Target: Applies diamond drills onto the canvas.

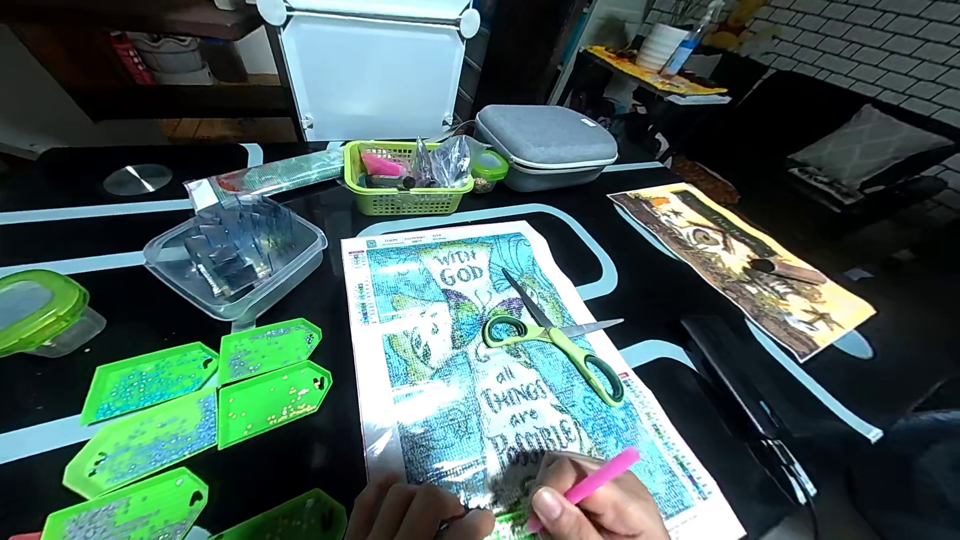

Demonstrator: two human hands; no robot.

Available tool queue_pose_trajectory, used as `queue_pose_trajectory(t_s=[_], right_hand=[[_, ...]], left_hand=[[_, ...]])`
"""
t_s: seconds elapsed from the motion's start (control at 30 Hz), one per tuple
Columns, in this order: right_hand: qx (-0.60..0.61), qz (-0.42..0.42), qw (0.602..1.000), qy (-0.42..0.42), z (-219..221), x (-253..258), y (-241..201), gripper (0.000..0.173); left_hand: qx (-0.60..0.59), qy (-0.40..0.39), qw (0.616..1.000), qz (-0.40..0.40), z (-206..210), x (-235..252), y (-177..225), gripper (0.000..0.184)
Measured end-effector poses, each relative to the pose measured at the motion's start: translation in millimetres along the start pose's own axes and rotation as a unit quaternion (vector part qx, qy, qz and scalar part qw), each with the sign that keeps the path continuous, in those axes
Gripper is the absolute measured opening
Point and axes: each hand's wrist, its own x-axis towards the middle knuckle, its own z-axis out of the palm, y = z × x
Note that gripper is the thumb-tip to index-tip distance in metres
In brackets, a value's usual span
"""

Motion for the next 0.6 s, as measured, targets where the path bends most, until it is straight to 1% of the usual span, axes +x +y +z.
queue_pose_trajectory(t_s=[0.1, 0.5, 0.6], right_hand=[[-0.033, -0.027, 0.999, -0.030, 0.2, 0.7, 0.3, 0.033], [-0.065, -0.034, 0.997, -0.034, 0.5, 1.8, -0.2, 0.034], [-0.025, -0.017, 0.999, -0.011, -0.1, 1.1, 0.9, 0.031]], left_hand=[[-0.001, 0.001, 1.000, 0.000, 0.4, 0.2, -0.1, 0.042], [-0.002, 0.001, 1.000, -0.002, 0.6, 0.5, 0.1, 0.041], [-0.003, 0.003, 1.000, 0.000, 0.2, 0.8, -0.1, 0.041]])
